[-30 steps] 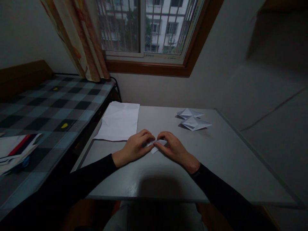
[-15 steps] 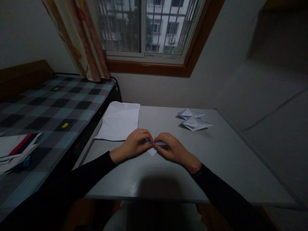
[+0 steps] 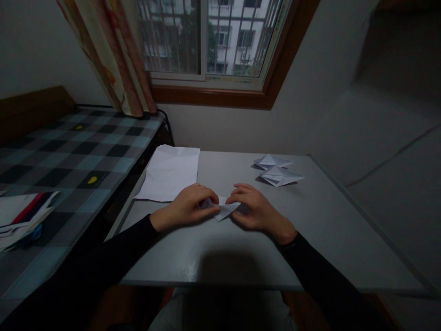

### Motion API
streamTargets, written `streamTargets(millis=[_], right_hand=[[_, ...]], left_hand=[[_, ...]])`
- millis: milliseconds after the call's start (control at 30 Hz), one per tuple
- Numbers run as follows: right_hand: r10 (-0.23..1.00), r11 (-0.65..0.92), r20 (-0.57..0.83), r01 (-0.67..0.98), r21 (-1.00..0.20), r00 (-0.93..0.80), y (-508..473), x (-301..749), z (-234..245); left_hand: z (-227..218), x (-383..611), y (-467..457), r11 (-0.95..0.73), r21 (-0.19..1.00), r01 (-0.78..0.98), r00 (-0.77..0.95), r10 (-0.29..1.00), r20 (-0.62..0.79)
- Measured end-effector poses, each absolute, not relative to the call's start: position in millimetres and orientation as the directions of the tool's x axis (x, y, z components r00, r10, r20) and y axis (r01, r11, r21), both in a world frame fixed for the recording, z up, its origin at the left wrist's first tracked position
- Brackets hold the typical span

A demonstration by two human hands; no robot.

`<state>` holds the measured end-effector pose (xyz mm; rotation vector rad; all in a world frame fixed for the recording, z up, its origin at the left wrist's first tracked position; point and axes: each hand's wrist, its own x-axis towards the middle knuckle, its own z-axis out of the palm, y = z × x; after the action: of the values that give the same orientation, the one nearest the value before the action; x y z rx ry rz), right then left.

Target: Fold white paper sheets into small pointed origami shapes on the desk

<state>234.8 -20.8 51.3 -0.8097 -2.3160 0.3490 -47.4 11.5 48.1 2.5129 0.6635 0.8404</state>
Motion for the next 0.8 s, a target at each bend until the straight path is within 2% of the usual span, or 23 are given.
streamTargets(millis=[167,467,667,800], right_hand=[[0.630,0.776,0.534,0.474,-0.416,-0.563,-21.1,237.8,51.4],[0.677,0.716,0.390,0.433,-0.548,-0.625,-18.7,240.3,47.2],[0.706,0.696,0.446,0.419,-0.583,-0.551,-16.9,233.3,41.3],[0.776,0.624,0.440,0.450,-0.639,-0.451,-18.0,228.8,34.4]], left_hand=[[47.7,-47.9,13.3,-0.847,0.472,0.246,0.764,0.469,0.444],[52.9,-52.8,13.5,-0.834,0.528,0.160,0.759,0.446,0.474],[46.5,-52.6,18.2,-0.755,0.617,0.223,0.684,0.572,0.452],[39.6,-49.3,18.1,-0.649,0.713,0.267,0.621,0.681,0.387]])
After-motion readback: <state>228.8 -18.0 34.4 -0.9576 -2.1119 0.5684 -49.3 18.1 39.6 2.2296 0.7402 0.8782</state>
